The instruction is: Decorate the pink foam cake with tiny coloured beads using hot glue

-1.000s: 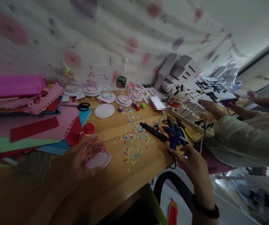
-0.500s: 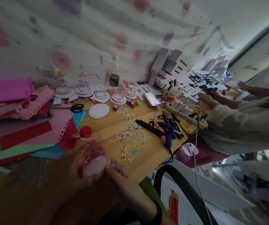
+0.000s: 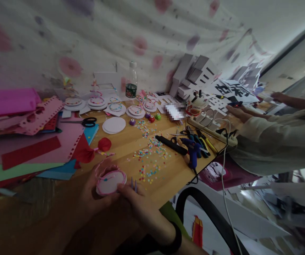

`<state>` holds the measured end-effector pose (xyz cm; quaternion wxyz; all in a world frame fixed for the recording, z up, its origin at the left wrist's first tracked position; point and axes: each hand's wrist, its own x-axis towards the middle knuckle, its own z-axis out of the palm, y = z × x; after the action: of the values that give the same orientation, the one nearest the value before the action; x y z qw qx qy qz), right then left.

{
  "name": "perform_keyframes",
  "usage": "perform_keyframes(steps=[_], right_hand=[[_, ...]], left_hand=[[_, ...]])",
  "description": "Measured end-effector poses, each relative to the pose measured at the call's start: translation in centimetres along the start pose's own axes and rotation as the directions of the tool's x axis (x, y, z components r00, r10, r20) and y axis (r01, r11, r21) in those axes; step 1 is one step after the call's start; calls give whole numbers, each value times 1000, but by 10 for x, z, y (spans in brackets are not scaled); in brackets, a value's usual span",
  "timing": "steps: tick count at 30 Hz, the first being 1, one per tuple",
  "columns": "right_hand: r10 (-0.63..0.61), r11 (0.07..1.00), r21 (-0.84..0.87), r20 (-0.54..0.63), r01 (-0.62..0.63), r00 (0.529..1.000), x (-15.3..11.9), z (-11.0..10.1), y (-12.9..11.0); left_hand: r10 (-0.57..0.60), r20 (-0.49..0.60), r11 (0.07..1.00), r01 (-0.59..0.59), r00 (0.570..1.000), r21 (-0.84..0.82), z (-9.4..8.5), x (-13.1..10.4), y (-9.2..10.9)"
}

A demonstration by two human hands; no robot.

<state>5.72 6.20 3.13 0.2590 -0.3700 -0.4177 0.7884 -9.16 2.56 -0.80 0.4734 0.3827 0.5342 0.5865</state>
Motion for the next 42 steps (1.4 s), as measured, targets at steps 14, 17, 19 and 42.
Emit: perform_keyframes(steps=[14,17,19,42], right_hand=[[202,967,-174,90,-184,975,-55,-68,-31],[159,980,-136,94,-145,983,-58,-79,-37],[125,989,-98,116,-114,985,-60,-84,-41],[-507,862,-52,-106,504,856,-40,-121,-49]], left_hand=[[103,33,994,-101,994,-51,-3,10,-7],[79,103,997,-75,992,-34,-7,10,-9],[93,95,995,-89,991,-47,-7,10,-11],[136,-160,985,-117,978,127,4,9,5]])
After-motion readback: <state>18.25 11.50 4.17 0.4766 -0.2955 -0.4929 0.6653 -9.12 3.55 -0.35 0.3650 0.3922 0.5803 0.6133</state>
